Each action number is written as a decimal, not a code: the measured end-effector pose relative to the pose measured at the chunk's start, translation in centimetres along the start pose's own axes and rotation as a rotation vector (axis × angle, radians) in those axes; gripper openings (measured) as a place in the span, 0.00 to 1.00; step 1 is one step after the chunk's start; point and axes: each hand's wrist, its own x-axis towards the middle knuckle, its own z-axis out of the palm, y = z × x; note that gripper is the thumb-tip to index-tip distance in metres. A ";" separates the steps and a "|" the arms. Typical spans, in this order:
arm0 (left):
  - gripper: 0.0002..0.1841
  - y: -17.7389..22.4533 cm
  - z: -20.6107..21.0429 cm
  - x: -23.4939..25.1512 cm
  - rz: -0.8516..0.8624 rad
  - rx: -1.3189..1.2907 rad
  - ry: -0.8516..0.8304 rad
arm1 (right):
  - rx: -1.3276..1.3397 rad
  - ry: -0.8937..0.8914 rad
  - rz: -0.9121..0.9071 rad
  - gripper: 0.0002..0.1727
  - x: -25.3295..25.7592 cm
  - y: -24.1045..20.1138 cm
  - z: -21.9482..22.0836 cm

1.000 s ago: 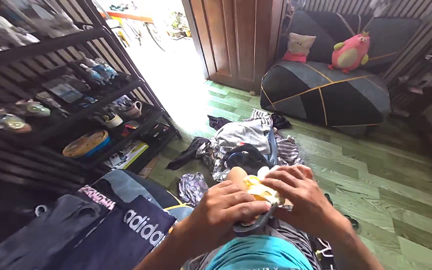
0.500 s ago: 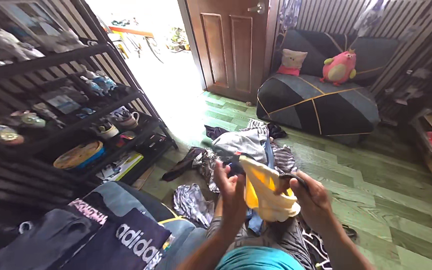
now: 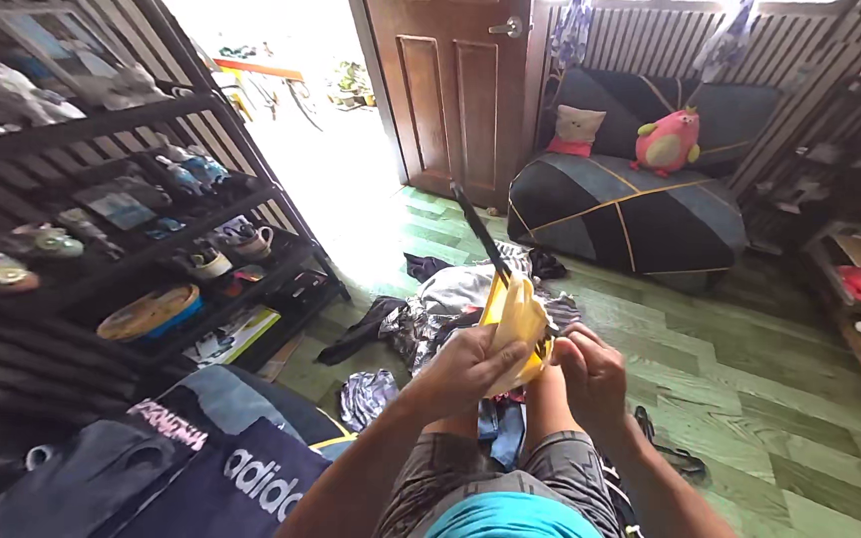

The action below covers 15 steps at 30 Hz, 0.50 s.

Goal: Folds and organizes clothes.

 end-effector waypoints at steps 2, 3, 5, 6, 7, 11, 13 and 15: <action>0.12 -0.7 0.2 -0.1 -0.001 -0.029 -0.005 | -0.115 -0.109 0.119 0.32 -2.0 0.8 1.1; 0.10 -0.8 0.2 -0.2 0.015 -0.139 0.057 | -0.145 -0.174 0.168 0.32 -3.1 1.1 1.5; 0.09 -0.6 -0.5 -0.1 0.004 -0.461 0.254 | -0.136 -0.288 0.245 0.32 -4.7 1.1 1.7; 0.10 -0.5 -1.3 0.0 -0.002 -0.589 0.358 | -0.099 -0.316 0.275 0.32 -5.4 0.9 1.3; 0.12 -0.7 -2.5 0.1 0.008 -0.677 0.449 | -0.053 -0.313 0.294 0.33 -5.9 0.8 0.7; 0.20 -3.4 -7.3 -0.6 0.031 -0.949 0.668 | 0.275 -0.249 0.356 0.32 -6.8 0.1 -3.6; 0.22 -5.1 -7.1 -0.7 -0.047 -1.017 0.722 | 0.574 -0.217 0.330 0.30 -6.7 -0.3 -5.0; 0.20 -6.7 -4.1 -0.6 -0.222 -0.940 0.723 | 0.794 -0.136 0.284 0.29 -6.4 -1.3 -5.0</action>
